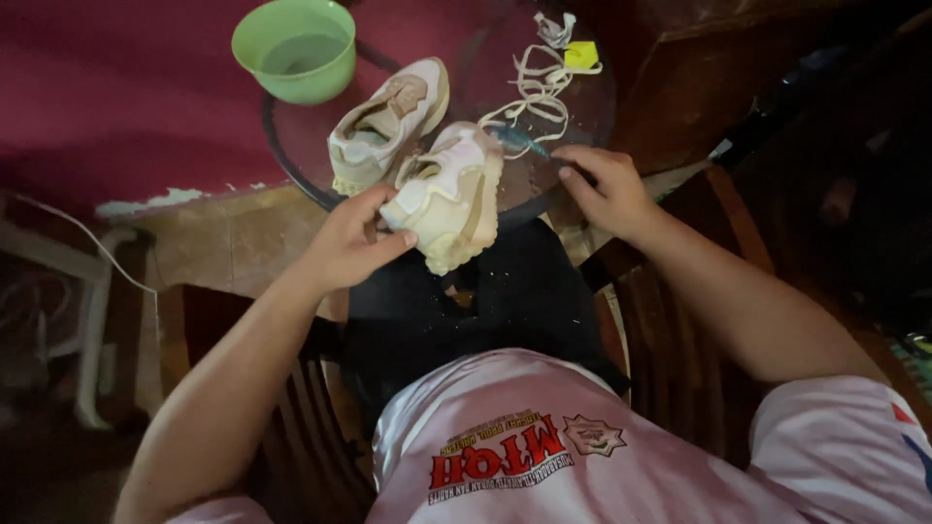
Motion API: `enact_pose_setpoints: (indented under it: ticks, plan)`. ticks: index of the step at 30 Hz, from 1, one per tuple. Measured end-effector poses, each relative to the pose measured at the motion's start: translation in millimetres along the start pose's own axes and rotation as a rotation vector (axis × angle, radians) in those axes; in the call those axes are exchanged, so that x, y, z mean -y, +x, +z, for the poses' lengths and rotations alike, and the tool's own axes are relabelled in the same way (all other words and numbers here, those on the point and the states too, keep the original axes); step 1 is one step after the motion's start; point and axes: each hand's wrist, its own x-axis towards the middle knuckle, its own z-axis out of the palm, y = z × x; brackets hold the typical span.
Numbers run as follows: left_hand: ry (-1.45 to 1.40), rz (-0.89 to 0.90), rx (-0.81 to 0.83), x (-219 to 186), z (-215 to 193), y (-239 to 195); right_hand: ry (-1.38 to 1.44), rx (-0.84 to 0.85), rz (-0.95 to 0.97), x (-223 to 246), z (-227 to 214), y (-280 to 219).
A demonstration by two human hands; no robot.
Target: The person scrubs a white sneaker with a toothbrush, focusing on the upper and side panels. The shoe is held in the left hand while the right hand brushes the surface. A green bowl of water and the second sneaker are visible on the table.
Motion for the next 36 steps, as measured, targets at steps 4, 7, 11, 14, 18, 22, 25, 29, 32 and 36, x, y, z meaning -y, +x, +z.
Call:
enact_pose_setpoints:
  ticks: [4,7,11,14,18,22,25,29,32,36]
  plan:
    - [0.029,0.017,0.003,0.1,-1.3,0.9,-0.009,0.08,-0.084,11.5,12.5,-20.3]
    - [0.075,0.042,0.034,-2.3,-1.3,1.5,-0.073,0.13,-0.14,11.7,8.2,-17.4]
    - [0.067,0.033,-0.006,-6.0,0.0,2.4,-0.143,0.107,-0.168,34.7,-9.9,-0.6]
    - [0.078,0.035,-0.011,-6.1,3.3,1.2,-0.091,0.162,-0.232,42.4,-5.9,-4.1]
    - [0.11,0.069,0.0,-4.5,4.6,5.6,-0.263,0.121,-0.199,36.0,-20.1,8.8]
    - [0.124,0.113,-0.036,-10.5,13.6,10.5,-0.111,0.087,-0.131,57.4,-26.6,13.6]
    - [0.151,0.172,-0.065,-35.4,25.9,17.9,-0.167,0.109,-0.205,57.8,-28.3,13.2]
    - [0.315,0.178,-0.159,-77.7,38.9,27.9,-0.137,-0.037,-0.069,42.8,-47.3,21.6]
    - [0.469,0.091,-0.24,-104.6,51.8,45.4,-0.028,-0.104,0.059,51.2,-49.9,20.2]
    - [0.497,0.024,-0.283,-107.7,71.4,85.4,0.144,-0.162,0.197,82.6,-17.0,19.5]
